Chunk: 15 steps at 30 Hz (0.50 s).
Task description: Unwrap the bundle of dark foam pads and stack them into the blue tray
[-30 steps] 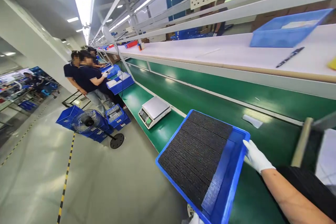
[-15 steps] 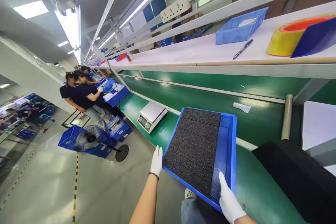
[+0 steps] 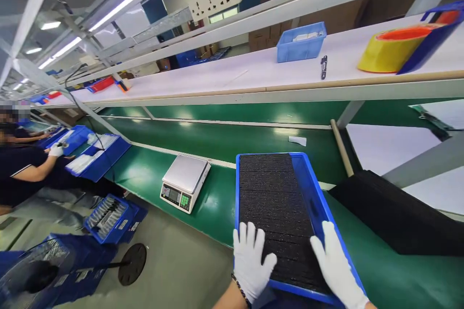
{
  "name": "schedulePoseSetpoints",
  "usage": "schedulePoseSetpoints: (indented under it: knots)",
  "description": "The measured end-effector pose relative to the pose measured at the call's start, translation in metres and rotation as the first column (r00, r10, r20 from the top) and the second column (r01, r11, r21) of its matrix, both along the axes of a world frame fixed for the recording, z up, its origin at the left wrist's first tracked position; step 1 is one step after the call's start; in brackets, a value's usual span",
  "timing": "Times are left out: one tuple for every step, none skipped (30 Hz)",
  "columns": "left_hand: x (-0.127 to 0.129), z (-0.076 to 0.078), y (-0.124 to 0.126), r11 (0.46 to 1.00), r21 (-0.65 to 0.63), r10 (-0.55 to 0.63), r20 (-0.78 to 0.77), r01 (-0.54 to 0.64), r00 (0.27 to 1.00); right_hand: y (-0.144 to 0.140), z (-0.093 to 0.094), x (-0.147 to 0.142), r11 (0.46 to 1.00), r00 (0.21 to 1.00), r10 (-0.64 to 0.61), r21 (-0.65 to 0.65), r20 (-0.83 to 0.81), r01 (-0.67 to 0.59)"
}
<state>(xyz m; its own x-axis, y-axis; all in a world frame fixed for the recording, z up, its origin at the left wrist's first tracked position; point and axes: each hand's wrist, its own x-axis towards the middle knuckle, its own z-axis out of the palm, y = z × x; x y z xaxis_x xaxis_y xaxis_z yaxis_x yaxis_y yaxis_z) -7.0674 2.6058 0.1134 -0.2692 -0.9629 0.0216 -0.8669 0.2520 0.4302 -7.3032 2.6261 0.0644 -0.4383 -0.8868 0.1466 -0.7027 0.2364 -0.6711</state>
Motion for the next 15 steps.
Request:
schedulePoseSetpoints:
  knots:
    - [-0.005,0.001,-0.001,0.994,0.004,-0.107,-0.002,0.107,0.994,0.005,0.002,0.007,0.998,0.997,0.051,-0.041,-0.065,-0.054]
    - [-0.009,0.001,-0.001,0.985,0.009,-0.172,0.004,0.172,0.985,0.011,0.001,0.014,0.989,0.983,0.121,-0.071,-0.136,-0.132]
    - [-0.012,-0.002,-0.001,0.980,0.007,-0.201,0.019,0.201,0.979,0.016,0.000,0.021,0.975,0.962,0.187,-0.079,-0.200,-0.206]
    - [-0.013,-0.005,-0.001,0.978,-0.007,-0.210,0.040,0.210,0.977,0.020,-0.002,0.026,0.966,0.943,0.226,-0.069,-0.242,-0.250]
    - [-0.014,-0.008,0.000,0.977,-0.034,-0.207,0.063,0.210,0.976,0.022,-0.004,0.029,0.964,0.936,0.240,-0.051,-0.259,-0.261]
    - [-0.013,-0.011,0.000,0.975,-0.074,-0.201,0.084,0.207,0.976,0.020,-0.004,0.028,0.968,0.940,0.230,-0.037,-0.250,-0.247]
    - [-0.012,-0.012,-0.001,0.971,-0.121,-0.194,0.101,0.205,0.976,0.015,-0.001,0.024,0.976,0.954,0.206,-0.028,-0.217,-0.217]
    - [-0.010,-0.011,-0.004,0.965,-0.168,-0.182,0.115,0.200,0.976,0.005,0.004,0.017,0.984,0.972,0.171,-0.026,-0.160,-0.177]
    - [-0.008,-0.009,-0.009,0.960,-0.211,-0.160,0.127,0.184,0.979,-0.010,0.012,0.006,0.990,0.987,0.140,-0.020,-0.079,-0.142]
    - [-0.006,-0.005,-0.017,0.956,-0.248,-0.123,0.139,0.155,0.983,-0.029,0.023,-0.006,0.993,0.992,0.122,-0.006,0.019,-0.122]
    - [-0.005,0.001,-0.026,0.955,-0.275,-0.072,0.153,0.113,0.986,-0.053,0.034,-0.019,0.994,0.987,0.103,0.015,0.121,-0.106]
    - [-0.004,0.006,-0.037,0.954,-0.293,-0.015,0.169,0.064,0.985,-0.080,0.045,-0.032,0.993,0.969,0.088,0.057,0.230,-0.104]
    - [-0.004,0.012,-0.048,0.952,-0.305,0.047,0.187,0.013,0.981,-0.109,0.055,-0.044,0.989,0.947,0.070,0.098,0.313,-0.106]
    - [-0.004,0.016,-0.059,0.948,-0.316,0.108,0.203,-0.040,0.973,-0.138,0.063,-0.054,0.990,0.943,0.061,0.102,0.328,-0.100]
    - [-0.004,0.020,-0.068,0.941,-0.327,0.166,0.214,-0.090,0.963,-0.166,0.067,-0.061,0.990,0.941,0.056,0.103,0.335,-0.096]
